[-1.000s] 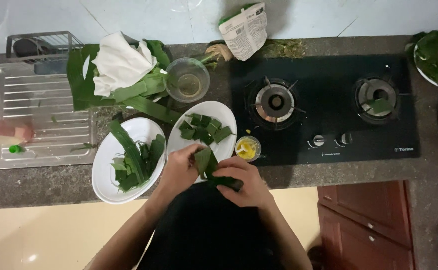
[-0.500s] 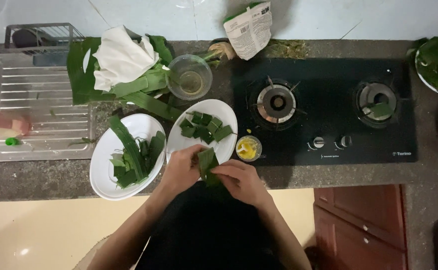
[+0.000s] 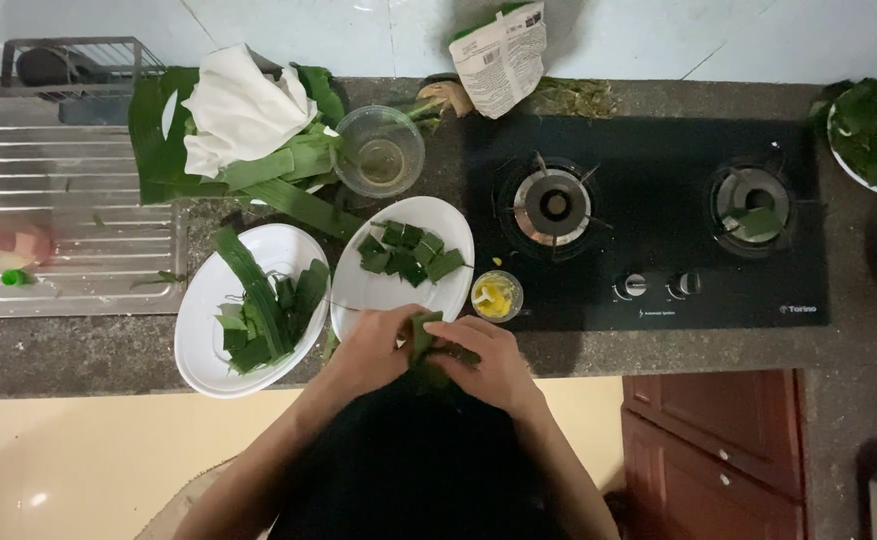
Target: Assembling a small dumpling by folding a green leaf into a cone and adding a yellow filling with a spoon.
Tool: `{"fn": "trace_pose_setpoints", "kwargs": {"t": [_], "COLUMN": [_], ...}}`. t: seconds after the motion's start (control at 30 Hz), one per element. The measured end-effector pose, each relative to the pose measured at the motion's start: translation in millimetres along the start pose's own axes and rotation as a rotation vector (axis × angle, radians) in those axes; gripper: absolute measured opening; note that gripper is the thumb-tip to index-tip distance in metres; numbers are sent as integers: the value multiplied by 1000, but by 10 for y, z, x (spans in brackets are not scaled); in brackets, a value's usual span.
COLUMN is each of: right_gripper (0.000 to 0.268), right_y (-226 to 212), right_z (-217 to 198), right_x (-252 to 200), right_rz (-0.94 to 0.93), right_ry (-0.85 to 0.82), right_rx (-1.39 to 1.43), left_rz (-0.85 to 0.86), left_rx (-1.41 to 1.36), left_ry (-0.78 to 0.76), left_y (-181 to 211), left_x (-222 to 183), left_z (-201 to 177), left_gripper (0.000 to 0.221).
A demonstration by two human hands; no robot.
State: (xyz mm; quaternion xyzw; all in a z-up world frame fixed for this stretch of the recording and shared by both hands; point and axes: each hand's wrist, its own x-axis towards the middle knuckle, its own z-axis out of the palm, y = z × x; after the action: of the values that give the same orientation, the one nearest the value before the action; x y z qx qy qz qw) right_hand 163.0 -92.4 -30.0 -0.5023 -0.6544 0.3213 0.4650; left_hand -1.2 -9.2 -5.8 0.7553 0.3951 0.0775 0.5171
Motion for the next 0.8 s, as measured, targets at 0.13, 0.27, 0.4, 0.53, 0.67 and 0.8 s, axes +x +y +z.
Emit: {"fn": "trace_pose_setpoints", "kwargs": {"t": [0.13, 0.27, 0.4, 0.53, 0.67, 0.8], "right_gripper": [37, 27, 23, 23, 32, 35], "right_y": [9, -23, -34, -97, -53, -50], "right_z": [8, 5, 8, -2, -8, -27], "right_x": [12, 44, 44, 79, 50, 52], "right_rz": [-25, -69, -67, -73, -80, -75], "right_ry": [15, 46, 58, 46, 18, -9], "right_rx": [-24, -33, -19, -3, -4, 7], "left_rz": [17, 11, -22, -38, 16, 26], "left_rx": [20, 3, 60, 22, 44, 31], "left_ry": [-6, -108, -151, -156, -106, -112], "left_y": [63, 167, 184, 158, 153, 236], "left_x": [-21, -49, -50, -57, -66, -94], "left_z": [-32, -106, -134, -112, -96, -127], "left_gripper": [20, 25, 25, 29, 22, 27]}}
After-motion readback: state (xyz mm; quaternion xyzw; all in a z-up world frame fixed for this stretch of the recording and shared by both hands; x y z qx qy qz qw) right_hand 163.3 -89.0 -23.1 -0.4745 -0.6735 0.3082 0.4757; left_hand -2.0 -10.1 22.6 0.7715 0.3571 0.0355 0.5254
